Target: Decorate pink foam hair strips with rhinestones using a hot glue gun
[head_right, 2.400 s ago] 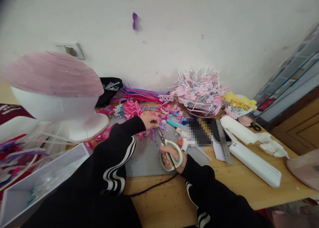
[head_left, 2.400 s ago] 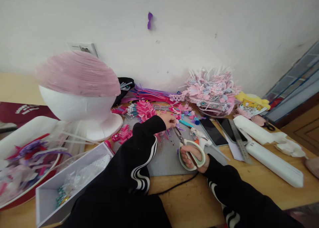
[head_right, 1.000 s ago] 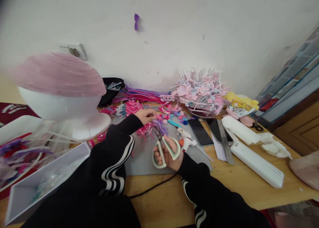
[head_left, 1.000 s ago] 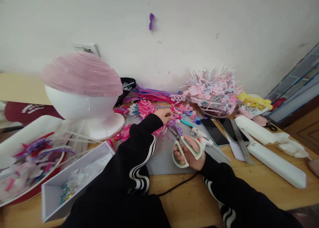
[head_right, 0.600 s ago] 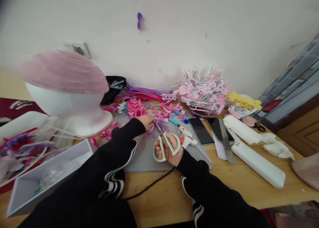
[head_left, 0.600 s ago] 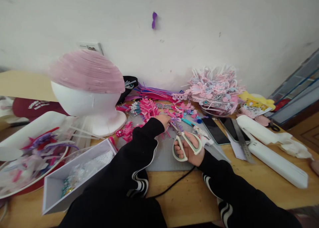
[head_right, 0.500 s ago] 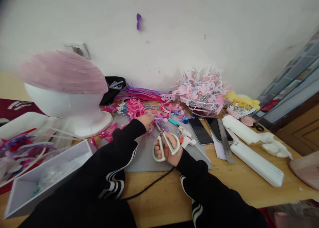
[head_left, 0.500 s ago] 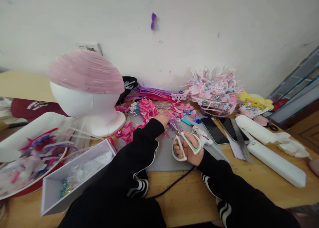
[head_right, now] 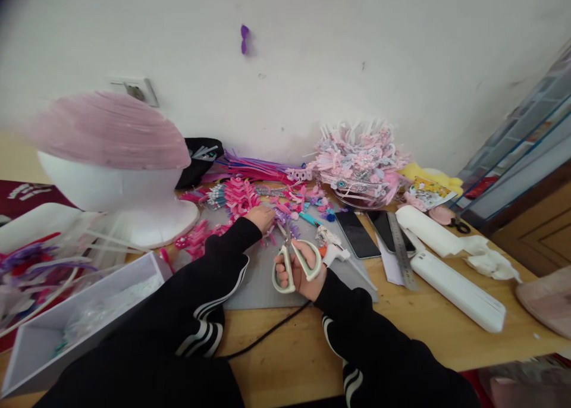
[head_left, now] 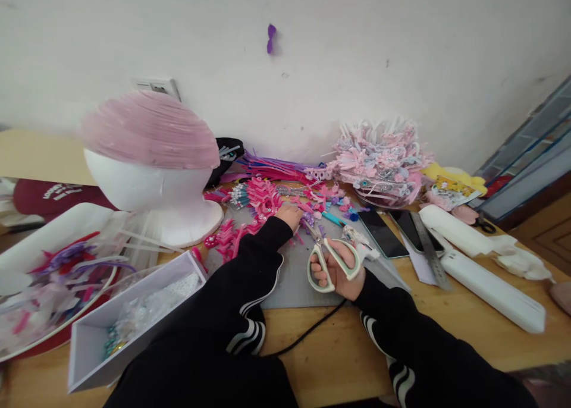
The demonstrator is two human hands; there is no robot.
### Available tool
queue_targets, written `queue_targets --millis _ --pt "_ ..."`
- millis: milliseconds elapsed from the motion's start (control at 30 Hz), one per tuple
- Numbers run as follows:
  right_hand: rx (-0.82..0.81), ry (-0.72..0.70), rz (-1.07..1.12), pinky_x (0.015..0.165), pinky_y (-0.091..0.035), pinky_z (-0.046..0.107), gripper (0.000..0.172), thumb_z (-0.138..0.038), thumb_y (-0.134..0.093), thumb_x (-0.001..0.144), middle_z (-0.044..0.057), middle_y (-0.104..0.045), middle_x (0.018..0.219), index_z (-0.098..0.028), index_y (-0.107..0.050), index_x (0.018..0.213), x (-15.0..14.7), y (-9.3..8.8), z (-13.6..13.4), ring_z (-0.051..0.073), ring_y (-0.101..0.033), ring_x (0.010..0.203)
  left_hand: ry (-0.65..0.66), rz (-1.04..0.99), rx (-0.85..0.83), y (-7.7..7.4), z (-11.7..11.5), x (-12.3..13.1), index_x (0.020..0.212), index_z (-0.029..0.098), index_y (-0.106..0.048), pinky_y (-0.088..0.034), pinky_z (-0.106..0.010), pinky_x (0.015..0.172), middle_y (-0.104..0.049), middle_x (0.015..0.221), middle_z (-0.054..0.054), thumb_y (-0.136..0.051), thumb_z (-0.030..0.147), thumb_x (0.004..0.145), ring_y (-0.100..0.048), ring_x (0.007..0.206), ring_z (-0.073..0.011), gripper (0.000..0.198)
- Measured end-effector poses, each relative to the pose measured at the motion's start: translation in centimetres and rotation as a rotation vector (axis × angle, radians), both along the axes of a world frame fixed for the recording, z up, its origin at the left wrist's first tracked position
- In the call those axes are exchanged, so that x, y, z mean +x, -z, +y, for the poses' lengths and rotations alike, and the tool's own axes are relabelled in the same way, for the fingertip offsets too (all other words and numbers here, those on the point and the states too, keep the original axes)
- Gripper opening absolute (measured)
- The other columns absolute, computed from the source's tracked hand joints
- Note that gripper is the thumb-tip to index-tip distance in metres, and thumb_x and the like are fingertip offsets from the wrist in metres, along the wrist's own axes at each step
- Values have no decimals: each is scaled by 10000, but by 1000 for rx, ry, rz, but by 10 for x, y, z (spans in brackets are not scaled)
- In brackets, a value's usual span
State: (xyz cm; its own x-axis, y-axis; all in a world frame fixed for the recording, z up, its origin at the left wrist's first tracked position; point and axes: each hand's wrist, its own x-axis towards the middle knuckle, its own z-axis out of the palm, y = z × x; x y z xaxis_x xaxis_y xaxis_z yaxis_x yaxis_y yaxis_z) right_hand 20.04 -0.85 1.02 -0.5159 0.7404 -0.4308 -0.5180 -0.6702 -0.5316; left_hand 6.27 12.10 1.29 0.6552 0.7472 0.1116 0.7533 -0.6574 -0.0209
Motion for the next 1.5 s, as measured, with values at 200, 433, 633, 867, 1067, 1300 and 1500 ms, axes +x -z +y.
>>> queue_targets --millis 200,433,633,867,1067,1300,1500 --pt "15 -86 13 494 -354 265 507 -550 -350 754 56 -559 602 -91 -554 818 -1 1 -7 134 -492 485 -36 -226 -43 -10 4 -5 759 98 -576 -404 -300 728 -592 768 -119 -394 111 740 -546 775 -202 184" --pt "31 -161 48 555 -371 298 573 -612 -323 736 62 -568 612 -88 -549 787 -5 3 -11 153 -521 520 -65 -423 -81 -24 -2 -9 619 147 -468 -362 -244 615 -473 590 -17 -429 135 724 -444 584 -130 112" --pt "47 -153 37 551 -382 299 610 -643 -303 723 64 -564 619 -87 -550 765 -6 4 -11 151 -522 519 -108 -607 -231 -30 -8 -8 579 160 -417 -305 -218 542 -394 509 39 -458 163 697 -370 503 -92 125" --pt "171 -122 5 515 -407 280 540 -618 -327 743 49 -569 636 -122 -539 775 -12 9 -4 124 -508 517 42 -829 -546 -37 -8 -11 539 146 -406 -278 -201 503 -332 467 62 -464 220 674 -313 482 -68 164" --pt "112 -48 -87 319 -247 155 453 -560 -399 750 -25 -433 477 -144 -474 587 -14 2 7 44 -361 363 68 -987 -720 -50 -14 -12 507 129 -431 -247 -189 471 -341 433 69 -499 174 630 -298 442 -45 147" --pt "126 -85 -84 309 -200 163 499 -581 -363 757 -25 -391 446 -144 -445 528 -19 0 -4 45 -316 342 163 -1309 -982 -51 -10 -19 588 130 -445 -201 -191 407 -350 423 75 -644 305 569 -300 366 -30 265" --pt "205 -202 94 552 -384 289 647 -725 -254 687 45 -499 620 -129 -505 698 -20 -1 -12 137 -479 545 200 -1522 -1078 -56 -14 -22 600 120 -456 -196 -184 422 -295 392 88 -679 303 561 -255 365 -15 292"
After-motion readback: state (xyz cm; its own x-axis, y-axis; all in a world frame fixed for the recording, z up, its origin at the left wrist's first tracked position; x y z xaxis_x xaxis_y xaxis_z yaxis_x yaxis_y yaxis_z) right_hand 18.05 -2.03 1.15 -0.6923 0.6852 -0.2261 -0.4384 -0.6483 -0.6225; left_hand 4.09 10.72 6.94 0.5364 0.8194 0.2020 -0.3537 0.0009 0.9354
